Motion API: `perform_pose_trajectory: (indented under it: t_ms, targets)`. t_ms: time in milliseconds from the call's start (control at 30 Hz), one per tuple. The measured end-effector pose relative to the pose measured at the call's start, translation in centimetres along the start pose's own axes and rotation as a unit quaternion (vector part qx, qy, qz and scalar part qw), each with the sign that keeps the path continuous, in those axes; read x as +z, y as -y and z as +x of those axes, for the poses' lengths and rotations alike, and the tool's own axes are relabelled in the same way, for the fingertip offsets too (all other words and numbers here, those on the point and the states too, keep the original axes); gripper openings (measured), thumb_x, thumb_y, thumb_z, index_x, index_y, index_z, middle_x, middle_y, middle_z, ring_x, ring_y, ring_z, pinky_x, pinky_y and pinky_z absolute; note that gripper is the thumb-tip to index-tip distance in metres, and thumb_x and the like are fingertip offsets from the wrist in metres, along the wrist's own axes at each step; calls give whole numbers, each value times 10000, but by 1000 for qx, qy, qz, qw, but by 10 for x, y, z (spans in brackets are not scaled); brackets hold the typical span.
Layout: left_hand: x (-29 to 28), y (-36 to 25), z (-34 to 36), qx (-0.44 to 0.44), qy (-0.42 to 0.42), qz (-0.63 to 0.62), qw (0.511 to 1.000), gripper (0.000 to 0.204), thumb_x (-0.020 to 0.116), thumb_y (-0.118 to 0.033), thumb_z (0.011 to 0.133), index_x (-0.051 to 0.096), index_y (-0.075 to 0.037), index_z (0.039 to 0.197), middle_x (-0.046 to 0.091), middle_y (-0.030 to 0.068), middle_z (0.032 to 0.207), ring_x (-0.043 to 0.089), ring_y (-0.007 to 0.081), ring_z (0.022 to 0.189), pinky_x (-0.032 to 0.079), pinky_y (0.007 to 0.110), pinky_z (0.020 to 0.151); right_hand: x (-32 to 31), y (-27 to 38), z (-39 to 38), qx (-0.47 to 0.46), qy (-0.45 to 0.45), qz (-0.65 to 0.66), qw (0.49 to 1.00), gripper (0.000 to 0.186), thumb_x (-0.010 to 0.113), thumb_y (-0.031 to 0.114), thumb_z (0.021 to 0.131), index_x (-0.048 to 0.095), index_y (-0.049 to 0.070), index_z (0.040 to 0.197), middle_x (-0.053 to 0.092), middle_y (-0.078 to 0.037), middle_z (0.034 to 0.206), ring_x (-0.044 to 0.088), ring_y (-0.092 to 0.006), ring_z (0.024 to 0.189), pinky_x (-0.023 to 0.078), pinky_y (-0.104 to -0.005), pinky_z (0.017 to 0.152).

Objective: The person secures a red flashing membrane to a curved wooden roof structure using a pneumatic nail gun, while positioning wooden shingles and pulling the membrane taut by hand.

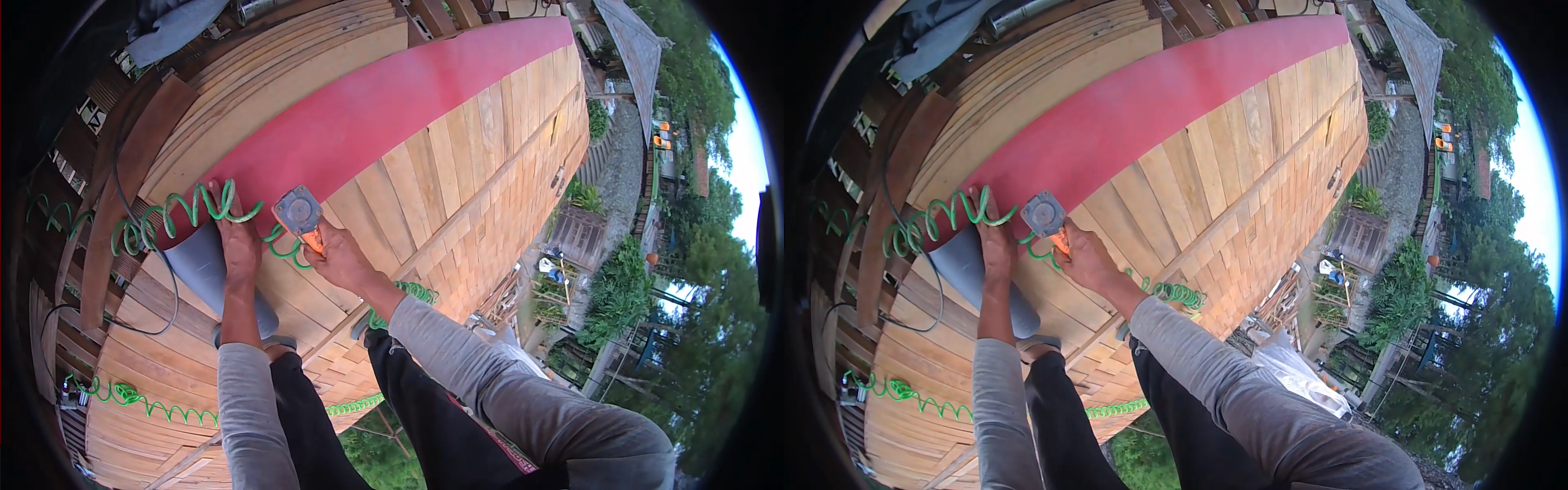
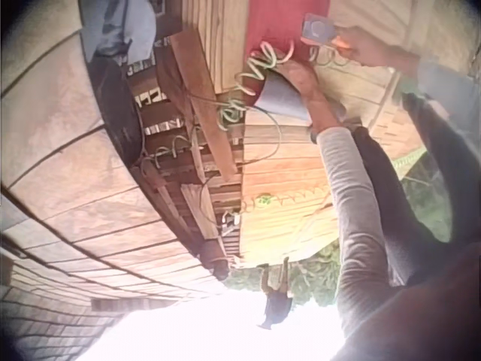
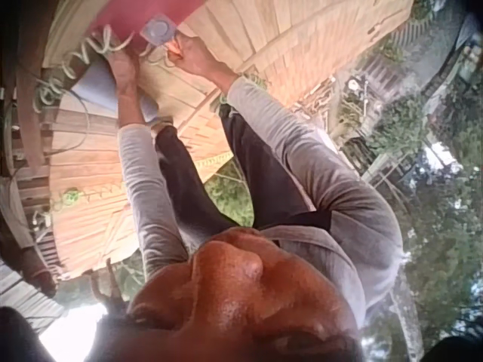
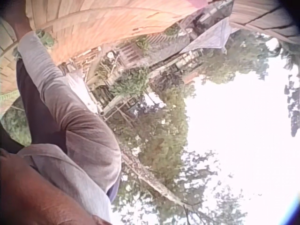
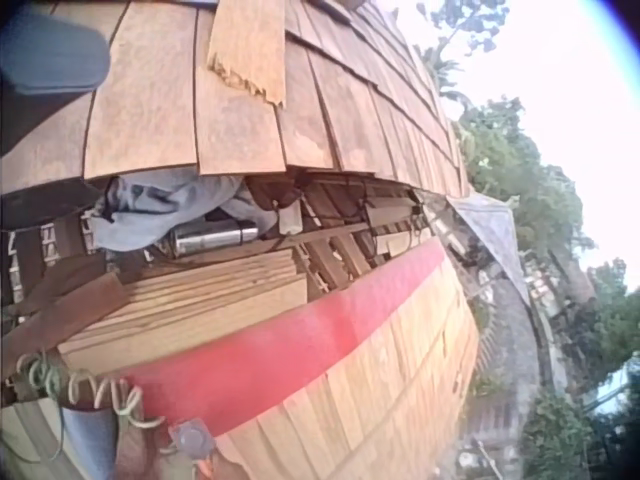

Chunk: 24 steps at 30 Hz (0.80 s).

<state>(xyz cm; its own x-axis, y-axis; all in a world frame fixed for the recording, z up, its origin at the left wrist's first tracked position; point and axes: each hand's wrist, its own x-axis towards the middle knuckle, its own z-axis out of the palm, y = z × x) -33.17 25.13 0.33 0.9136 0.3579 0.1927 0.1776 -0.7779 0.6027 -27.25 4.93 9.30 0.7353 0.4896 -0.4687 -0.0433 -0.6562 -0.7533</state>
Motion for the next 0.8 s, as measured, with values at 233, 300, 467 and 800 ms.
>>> perform_pose_trajectory:
  t_ms: [233, 300, 467, 800]
  targets:
    - [-31, 3, -31, -143, 114, 314, 932, 906, 651, -553, 968, 250, -162, 1680, 128, 229, 1742, 200, 490, 1564, 190, 700, 1237, -35, -25, -32, 51, -11, 48, 997, 465, 746, 131, 936, 560, 39, 1353, 717, -167, 954, 678, -250, 820, 554, -387, 809]
    - [-48, 19, -40, -110, 134, 374, 911, 901, 595, -613, 974, 208, -238, 1696, 118, 144, 1765, 209, 445, 1576, 192, 721, 1224, -41, -42, -46, 15, -45, 35, 998, 460, 763, 134, 932, 573, 29, 1337, 714, -156, 961, 676, -226, 837, 553, -371, 820]
    - [-94, 42, -58, -118, 282, 478, 823, 902, 571, -502, 1014, 133, -113, 1699, 65, 144, 1776, 158, 436, 1602, 236, 744, 1191, -69, -40, -79, 21, -73, 56, 996, 416, 761, 93, 930, 592, 14, 1301, 722, -115, 955, 705, -202, 853, 556, -339, 790]
    - [-101, 27, -37, -178, 394, 467, 772, 804, 489, -206, 1045, 43, 4, 1680, 18, 227, 1761, 259, 543, 1540, 224, 761, 1184, -83, -6, -25, 15, -179, 359, 916, 199, 686, 67, 1002, 600, 26, 1177, 622, -17, 864, 575, -79, 637, 506, -256, 579]
